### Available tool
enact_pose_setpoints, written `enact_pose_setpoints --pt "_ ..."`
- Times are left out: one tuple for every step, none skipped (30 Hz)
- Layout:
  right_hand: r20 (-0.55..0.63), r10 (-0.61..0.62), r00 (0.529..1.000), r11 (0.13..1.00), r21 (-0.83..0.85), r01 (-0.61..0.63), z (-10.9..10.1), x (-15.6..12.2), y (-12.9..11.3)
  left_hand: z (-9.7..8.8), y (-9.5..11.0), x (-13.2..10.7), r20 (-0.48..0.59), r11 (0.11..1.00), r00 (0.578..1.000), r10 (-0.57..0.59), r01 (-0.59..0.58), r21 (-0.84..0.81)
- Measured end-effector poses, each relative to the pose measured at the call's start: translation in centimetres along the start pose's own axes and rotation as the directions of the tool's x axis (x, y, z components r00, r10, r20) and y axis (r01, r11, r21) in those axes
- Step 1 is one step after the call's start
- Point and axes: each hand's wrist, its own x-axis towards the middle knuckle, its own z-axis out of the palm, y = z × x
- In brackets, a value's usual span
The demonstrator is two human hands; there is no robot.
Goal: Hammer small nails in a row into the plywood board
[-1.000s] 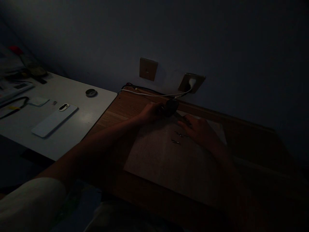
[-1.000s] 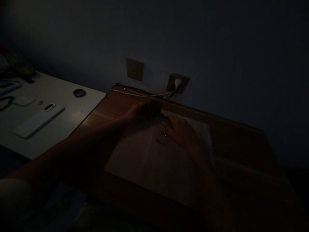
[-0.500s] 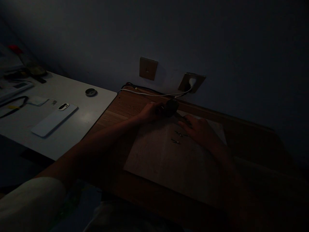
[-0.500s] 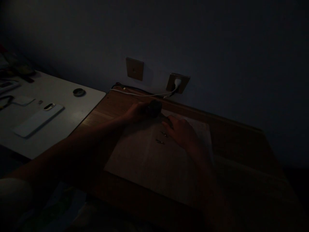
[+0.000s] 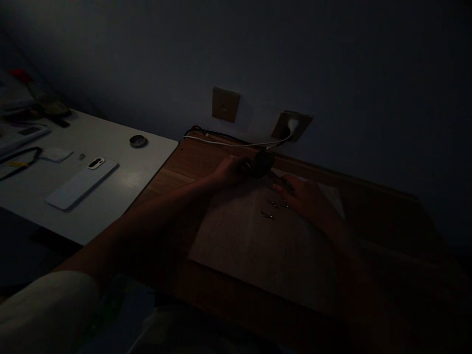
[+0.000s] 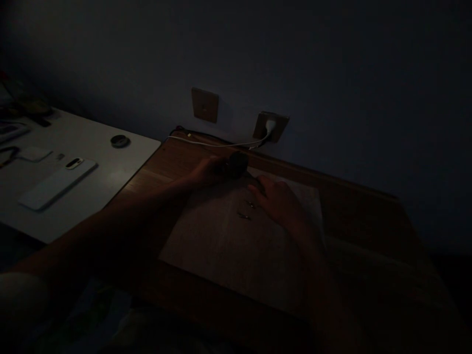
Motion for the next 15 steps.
enact_pose_setpoints --pt "0.01 0.003 1.0 1.0 -0.002 -0.003 -0.1 0.0 -0.1 0.0 0.1 0.0 -0.004 1.0 1.0 0.003 -0.003 0.004" --pt "0.018 0.007 1.0 1.0 -0.005 -0.007 -0.3 0.0 -0.1 0.0 0.1 -0.1 -0.006 1.0 1.0 0.001 -0.001 0.005" --pt "0.022 0.015 1.0 1.0 -0.007 -0.015 -0.6 0.0 0.0 0.1 0.1 -0.1 -0.005 1.0 1.0 -0.004 0.004 0.003" --pt "0.023 0.028 0.999 1.0 -0.006 -0.027 -1.0 0.0 0.1 0.2 0.0 -0.1 -0.002 1.0 1.0 -0.012 0.012 -0.001" --pt "0.024 0.04 0.999 0.999 -0.002 -0.04 -1.3 0.0 0.4 0.2 -0.1 -0.1 0.003 1.0 1.0 -0.022 0.022 -0.008" --pt "0.021 0.051 0.998 0.999 0.0 -0.051 -1.7 -0.1 0.8 0.3 -0.2 0.0 0.012 0.999 0.999 -0.032 0.032 -0.017" --pt "0.014 0.059 0.998 0.998 0.0 -0.059 -2.0 -0.2 1.4 0.3 -0.4 0.1 0.026 0.999 0.999 -0.039 0.04 -0.028" --pt "0.011 0.062 0.998 0.998 -0.003 -0.062 -2.3 -0.2 2.1 0.2 -0.5 0.2 0.045 0.998 0.998 -0.044 0.046 -0.038" --pt "0.006 0.065 0.998 0.998 -0.008 -0.065 -2.5 -0.3 2.9 0.1 -0.6 0.2 0.061 0.998 0.997 -0.049 0.051 -0.041" --pt "0.005 0.069 0.998 0.998 -0.011 -0.069 -2.5 -0.4 3.6 0.0 -0.5 0.3 0.067 0.998 0.996 -0.053 0.055 -0.03" --pt "0.013 0.076 0.997 0.997 -0.01 -0.076 -2.5 -0.4 4.4 -0.2 -0.3 0.2 0.063 0.999 0.997 -0.054 0.054 -0.004" --pt "0.02 0.087 0.996 0.996 -0.006 -0.087 -2.4 -0.5 5.1 -0.4 0.1 0.1 0.044 0.998 0.998 -0.051 0.049 0.038" --pt "0.032 0.1 0.995 0.995 -0.002 -0.1 -2.2 -0.5 5.6 -0.6 0.7 0.0 0.018 0.995 0.999 -0.039 0.037 0.088" --pt "0.043 0.111 0.993 0.994 0.001 -0.111 -2.1 -0.4 6.1 -0.7 1.4 -0.2 -0.004 0.99 1.0 -0.012 0.013 0.14" --pt "0.051 0.118 0.992 0.993 0.004 -0.118 -1.9 -0.4 6.4 -0.7 2.4 -0.4 -0.007 0.983 1.0 0.031 -0.029 0.184"
